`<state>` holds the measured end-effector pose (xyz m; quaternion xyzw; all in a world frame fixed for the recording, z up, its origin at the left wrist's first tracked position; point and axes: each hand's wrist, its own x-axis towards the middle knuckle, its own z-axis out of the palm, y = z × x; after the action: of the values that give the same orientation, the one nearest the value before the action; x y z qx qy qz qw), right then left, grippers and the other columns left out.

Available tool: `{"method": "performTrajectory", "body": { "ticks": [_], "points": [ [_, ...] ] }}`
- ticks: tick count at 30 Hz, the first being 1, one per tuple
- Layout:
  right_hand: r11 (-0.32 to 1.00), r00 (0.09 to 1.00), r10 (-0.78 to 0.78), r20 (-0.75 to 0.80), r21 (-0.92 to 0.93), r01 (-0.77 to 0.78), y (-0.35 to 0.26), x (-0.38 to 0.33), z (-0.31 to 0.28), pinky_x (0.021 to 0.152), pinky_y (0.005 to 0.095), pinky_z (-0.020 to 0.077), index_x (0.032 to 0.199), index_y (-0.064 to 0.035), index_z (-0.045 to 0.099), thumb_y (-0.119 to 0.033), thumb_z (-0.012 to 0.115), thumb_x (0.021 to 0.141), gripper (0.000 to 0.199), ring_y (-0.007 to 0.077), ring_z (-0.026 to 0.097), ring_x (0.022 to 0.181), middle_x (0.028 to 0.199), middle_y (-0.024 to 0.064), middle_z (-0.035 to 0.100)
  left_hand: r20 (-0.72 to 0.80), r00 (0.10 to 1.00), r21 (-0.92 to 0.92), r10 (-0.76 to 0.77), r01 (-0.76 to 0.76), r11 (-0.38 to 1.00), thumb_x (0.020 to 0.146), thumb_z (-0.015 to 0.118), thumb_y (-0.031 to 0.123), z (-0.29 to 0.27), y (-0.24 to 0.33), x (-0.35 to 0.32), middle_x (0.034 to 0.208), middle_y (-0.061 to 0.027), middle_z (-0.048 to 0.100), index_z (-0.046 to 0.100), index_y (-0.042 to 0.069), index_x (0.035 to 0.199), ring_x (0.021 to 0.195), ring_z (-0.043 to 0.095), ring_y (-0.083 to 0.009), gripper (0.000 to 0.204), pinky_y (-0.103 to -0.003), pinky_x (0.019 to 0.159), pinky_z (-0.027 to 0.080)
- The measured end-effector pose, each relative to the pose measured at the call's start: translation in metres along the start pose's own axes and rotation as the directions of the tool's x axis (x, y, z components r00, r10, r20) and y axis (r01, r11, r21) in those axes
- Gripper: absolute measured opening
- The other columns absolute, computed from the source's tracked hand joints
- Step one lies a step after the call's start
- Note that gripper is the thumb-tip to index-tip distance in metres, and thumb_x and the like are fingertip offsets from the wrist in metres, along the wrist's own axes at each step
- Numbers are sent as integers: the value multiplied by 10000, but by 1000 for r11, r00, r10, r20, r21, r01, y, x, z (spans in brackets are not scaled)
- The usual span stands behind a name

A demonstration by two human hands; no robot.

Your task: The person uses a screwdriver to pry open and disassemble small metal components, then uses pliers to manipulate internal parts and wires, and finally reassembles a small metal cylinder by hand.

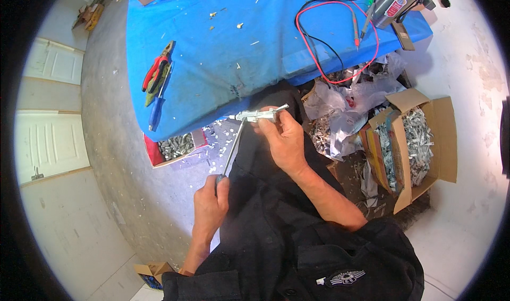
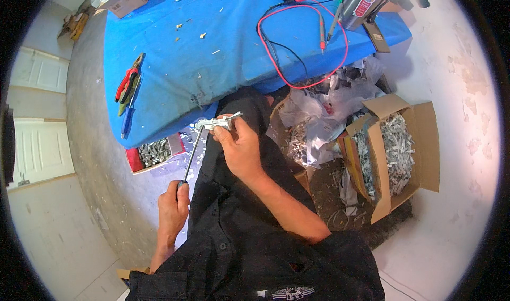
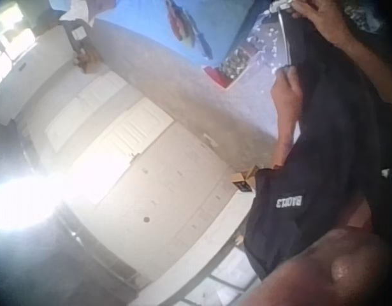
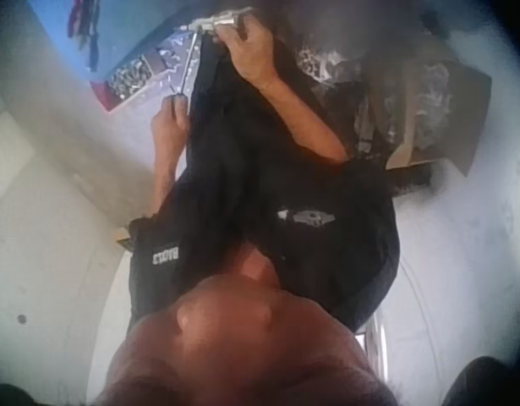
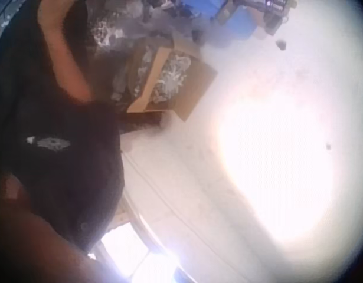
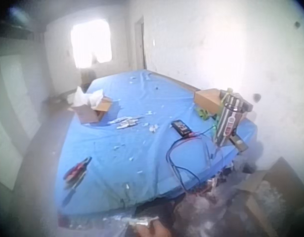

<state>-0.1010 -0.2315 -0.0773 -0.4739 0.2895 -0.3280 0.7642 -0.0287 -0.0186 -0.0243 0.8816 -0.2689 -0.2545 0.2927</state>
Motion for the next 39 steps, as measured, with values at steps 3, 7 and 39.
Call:
{"method": "performTrajectory", "body": {
  "ticks": [3,7,39],
  "points": [
    [965,995,-13,97,-261,38,-10,4,-11,808,259,539,1192,39,642,-72,686,991,234,110,677,887,1011,67,726,122,989,-52,-87,93,994,1046,546,266,-21,-1,2,635,-171,653,685,-13,1002,579,681,-303,315,-410,549,504],
    [912,953,-36,299,-380,154,-25,12,-23,770,250,517,1187,23,671,-75,720,957,254,80,635,831,947,50,732,320,928,-166,-193,255,953,1079,477,347,-54,-6,5,600,-52,616,696,-6,963,490,564,-116,431,-302,471,437],
    [941,985,-175,10,-292,170,-10,5,-4,759,265,551,1101,59,669,-78,767,938,235,92,693,871,943,68,750,189,981,-111,-44,66,992,1075,527,344,-7,5,0,615,-76,638,657,-19,980,507,602,-163,397,-331,487,468]
  ]
}}
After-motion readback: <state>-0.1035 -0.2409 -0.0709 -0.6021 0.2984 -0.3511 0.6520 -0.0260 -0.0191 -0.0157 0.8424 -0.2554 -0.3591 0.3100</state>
